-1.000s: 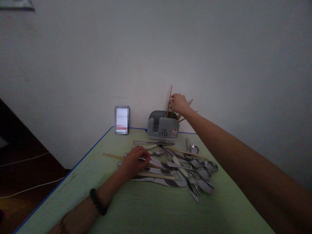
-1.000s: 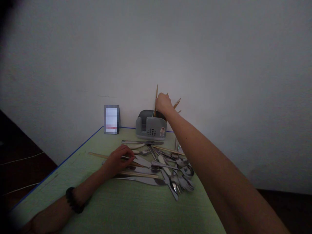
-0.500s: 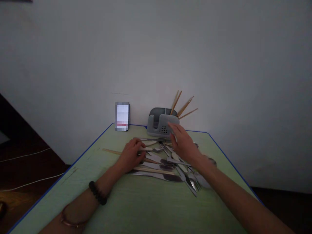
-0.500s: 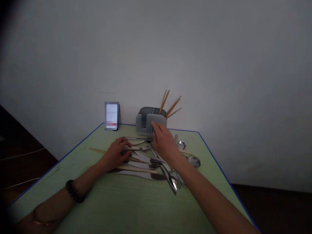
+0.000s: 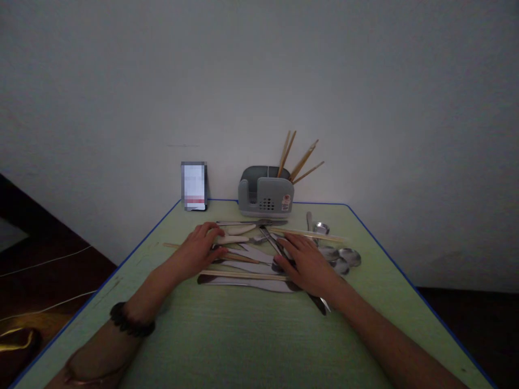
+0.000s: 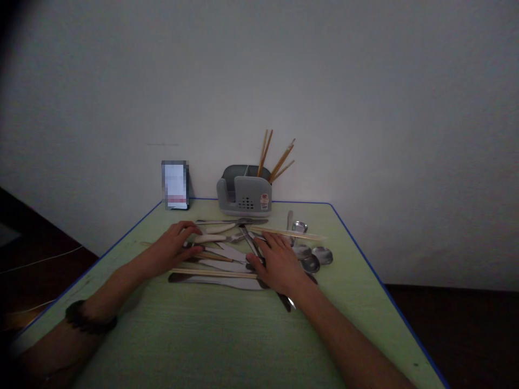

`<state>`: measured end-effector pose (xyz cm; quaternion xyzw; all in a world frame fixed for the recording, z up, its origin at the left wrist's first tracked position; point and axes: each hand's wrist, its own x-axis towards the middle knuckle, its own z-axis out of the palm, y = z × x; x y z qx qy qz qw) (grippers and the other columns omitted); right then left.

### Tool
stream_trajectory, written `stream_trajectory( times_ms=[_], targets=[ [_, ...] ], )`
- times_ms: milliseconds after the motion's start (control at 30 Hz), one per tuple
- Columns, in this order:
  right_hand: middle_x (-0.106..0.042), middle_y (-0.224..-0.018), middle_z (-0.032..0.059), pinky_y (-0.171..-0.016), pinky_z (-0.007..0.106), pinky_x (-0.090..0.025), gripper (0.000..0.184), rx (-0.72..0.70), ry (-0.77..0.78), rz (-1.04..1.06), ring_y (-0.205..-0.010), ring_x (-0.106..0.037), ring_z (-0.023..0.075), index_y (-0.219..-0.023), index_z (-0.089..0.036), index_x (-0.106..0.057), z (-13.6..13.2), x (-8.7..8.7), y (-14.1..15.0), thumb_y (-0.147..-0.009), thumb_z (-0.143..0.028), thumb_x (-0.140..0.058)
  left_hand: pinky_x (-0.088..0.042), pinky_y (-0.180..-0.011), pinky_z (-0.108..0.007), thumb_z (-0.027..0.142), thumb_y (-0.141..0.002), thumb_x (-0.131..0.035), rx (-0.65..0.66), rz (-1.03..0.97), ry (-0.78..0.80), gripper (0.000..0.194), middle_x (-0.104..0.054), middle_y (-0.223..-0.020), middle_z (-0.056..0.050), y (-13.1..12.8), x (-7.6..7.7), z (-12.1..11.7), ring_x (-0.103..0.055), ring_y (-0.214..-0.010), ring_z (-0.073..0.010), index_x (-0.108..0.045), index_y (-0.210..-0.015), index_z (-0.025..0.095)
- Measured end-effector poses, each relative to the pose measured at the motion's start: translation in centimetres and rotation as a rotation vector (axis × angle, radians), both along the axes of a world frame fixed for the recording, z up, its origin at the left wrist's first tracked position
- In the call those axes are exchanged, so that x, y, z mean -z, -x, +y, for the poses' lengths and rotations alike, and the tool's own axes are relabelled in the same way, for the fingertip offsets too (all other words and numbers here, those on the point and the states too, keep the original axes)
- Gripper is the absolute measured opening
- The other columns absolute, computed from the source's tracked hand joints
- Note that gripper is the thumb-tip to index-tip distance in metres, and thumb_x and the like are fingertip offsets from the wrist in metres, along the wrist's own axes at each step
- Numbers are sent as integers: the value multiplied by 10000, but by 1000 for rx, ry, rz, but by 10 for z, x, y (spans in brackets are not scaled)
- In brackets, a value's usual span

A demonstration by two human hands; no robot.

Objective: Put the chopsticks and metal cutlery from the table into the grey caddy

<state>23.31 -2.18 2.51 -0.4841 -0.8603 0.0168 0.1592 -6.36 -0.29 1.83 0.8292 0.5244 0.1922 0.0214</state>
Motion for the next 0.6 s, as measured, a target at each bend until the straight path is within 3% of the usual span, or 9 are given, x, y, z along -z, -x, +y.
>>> stream_trajectory(
  times_ms=[67,167,300,467,600],
  targets=[
    [-448,-1404,154,-1093,465,-275,508,33,-37,-11,-1306,-389,277,-1286,-150,-533,0,-4,-2,-920,-462,-369,-463,-857,-415,368,-837,-551,-21,48,72,260,-591,-1049,-99,6,-10,-1,-558,-965,-262,-608,-1009,182],
    [-386,-1441,178,-1105,502,-206,555,234,-86,-57,-1349,-307,321,-1321,-144,-501,3,-5,-10,-910,-493,-368,-469,-801,-370,331,-831,-545,0,63,156,180,-612,-934,-75,11,-19,-4,-572,-879,-237,-626,-897,185],
    [-387,-1434,199,-1070,558,-211,614,404,58,-138,-1335,-314,372,-1370,-161,-447,8,0,-22,-892,-539,-371,-468,-728,-312,364,-818,-552,41,-9,244,189,-611,-868,-52,11,-17,-7,-579,-820,-211,-631,-860,197],
    [-371,-1446,195,-1061,512,-264,539,287,121,-156,-1338,-330,334,-1399,-188,-404,9,3,-20,-937,-453,-316,-462,-693,-280,315,-866,-486,114,-37,236,194,-593,-834,-44,3,-13,-6,-569,-766,-180,-623,-801,194],
    [-401,-1433,175,-1074,463,-282,501,165,99,-76,-1325,-369,281,-1366,-186,-451,6,-2,-14,-951,-418,-294,-451,-864,-359,388,-880,-492,148,-59,34,247,-601,-1040,-91,-11,-7,-7,-558,-973,-225,-632,-958,200]
  ],
)
